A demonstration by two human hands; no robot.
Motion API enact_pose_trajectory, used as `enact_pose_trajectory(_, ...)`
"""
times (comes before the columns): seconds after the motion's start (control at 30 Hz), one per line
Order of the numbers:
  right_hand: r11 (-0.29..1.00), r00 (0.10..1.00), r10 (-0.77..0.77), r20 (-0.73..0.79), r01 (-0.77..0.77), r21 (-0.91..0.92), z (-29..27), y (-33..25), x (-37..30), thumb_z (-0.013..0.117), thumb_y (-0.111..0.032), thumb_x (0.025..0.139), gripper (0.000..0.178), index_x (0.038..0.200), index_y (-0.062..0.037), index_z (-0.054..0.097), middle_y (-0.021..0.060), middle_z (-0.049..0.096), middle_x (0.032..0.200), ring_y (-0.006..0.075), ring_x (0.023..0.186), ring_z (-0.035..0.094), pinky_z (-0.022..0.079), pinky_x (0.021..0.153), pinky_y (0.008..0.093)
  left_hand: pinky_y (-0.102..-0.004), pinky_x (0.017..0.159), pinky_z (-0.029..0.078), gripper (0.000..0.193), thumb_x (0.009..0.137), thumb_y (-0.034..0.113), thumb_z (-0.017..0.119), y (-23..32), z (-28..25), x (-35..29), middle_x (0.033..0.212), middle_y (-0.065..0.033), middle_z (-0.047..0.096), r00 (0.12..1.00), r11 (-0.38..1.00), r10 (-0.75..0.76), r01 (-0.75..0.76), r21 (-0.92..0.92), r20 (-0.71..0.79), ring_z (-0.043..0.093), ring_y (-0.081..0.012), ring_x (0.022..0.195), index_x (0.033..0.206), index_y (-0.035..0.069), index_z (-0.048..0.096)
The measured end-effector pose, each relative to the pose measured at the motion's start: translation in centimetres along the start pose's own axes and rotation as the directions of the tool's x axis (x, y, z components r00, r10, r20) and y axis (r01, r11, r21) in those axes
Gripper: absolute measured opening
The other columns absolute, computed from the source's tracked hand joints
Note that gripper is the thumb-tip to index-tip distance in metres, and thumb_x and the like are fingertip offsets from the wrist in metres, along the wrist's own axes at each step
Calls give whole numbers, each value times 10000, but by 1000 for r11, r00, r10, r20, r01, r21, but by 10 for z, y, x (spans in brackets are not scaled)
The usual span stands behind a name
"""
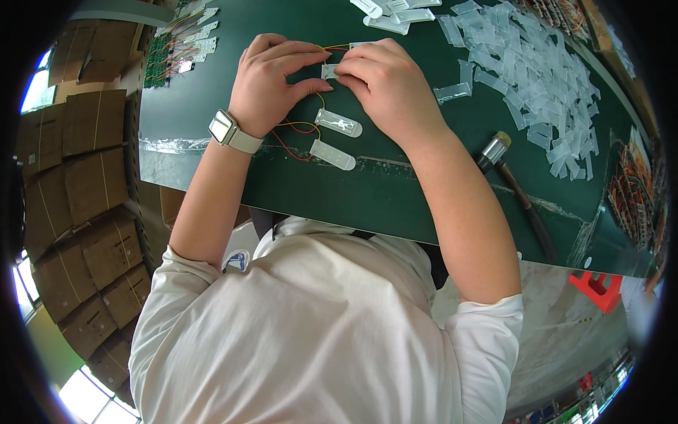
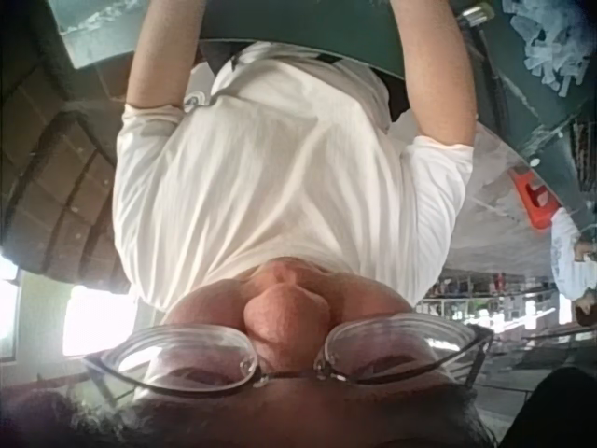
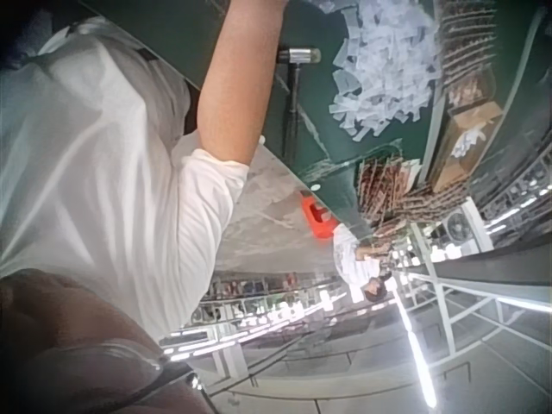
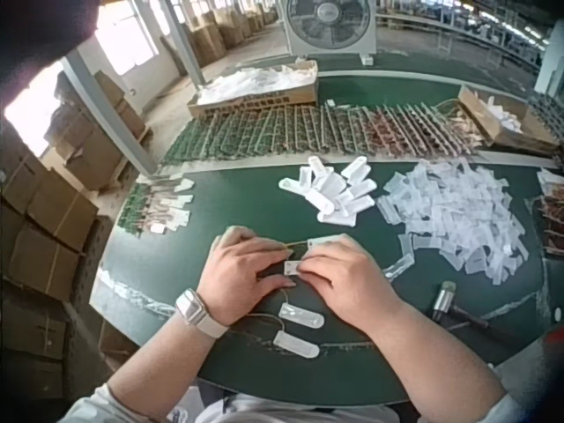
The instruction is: Assembling LED light strips into plastic housings and using a hammer to secure them.
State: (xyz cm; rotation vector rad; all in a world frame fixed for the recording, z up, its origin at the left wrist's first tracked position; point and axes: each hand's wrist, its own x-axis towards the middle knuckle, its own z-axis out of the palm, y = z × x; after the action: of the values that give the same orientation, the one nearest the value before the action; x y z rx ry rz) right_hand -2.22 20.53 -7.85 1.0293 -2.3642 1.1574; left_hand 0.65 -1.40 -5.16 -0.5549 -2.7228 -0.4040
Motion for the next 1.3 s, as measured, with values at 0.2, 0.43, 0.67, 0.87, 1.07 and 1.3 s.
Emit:
enact_pose_trajectory(0.2,1000,1000,16,7,-16,5,-1,-1,1,808,-70,828,134,958,-52,783,54,747,998,263,993,673,567,883,388,-416,1068,438,442,719,419,890,-3,2,1,1186,95,767,1000,999,13,-13,-37,-9,587,-230,1165,1111,220,839)
enact_pose_trajectory(0.43,1000,1000,8,29,-8,-2,-1,0,2,822,-79,822,154,969,-58,783,62,755,1015,272,992,678,565,876,391,-418,1099,371,391,728,452,881,2,-4,-2,1270,112,705,997,997,-73,72,39,7,537,-225,1224,1085,295,854)
enact_pose_trajectory(0.67,1000,999,13,32,-12,-6,-4,0,2,829,-82,812,197,1003,-66,784,82,762,1021,283,986,688,567,874,394,-494,1185,284,391,720,517,873,6,-3,-5,1418,72,633,989,987,-137,141,79,-54,478,-290,1349,1074,352,856)
enact_pose_trajectory(0.87,999,1000,-19,16,19,-39,-2,-2,-1,826,-84,804,252,1052,-81,780,76,745,1020,291,1005,676,563,892,399,-655,1273,133,472,791,501,831,7,-5,-4,1521,38,608,970,977,-196,181,112,141,338,-295,1566,1251,409,776)
enact_pose_trajectory(1.07,975,988,-13,156,47,-217,-27,-20,3,816,-103,814,365,1174,-127,762,37,724,1150,267,1037,666,571,921,392,-644,1283,136,443,805,527,808,6,-3,-4,1511,46,612,968,974,-216,204,103,125,356,-289,1555,1223,381,791)
enact_pose_trajectory(1.3,933,896,221,386,-79,-352,-126,17,-9,849,-152,798,406,1194,-112,768,64,709,1199,302,1156,630,509,1006,396,-687,1238,167,434,824,491,797,10,-12,-8,1516,25,610,962,973,-230,223,65,147,380,-321,1532,1236,355,789)
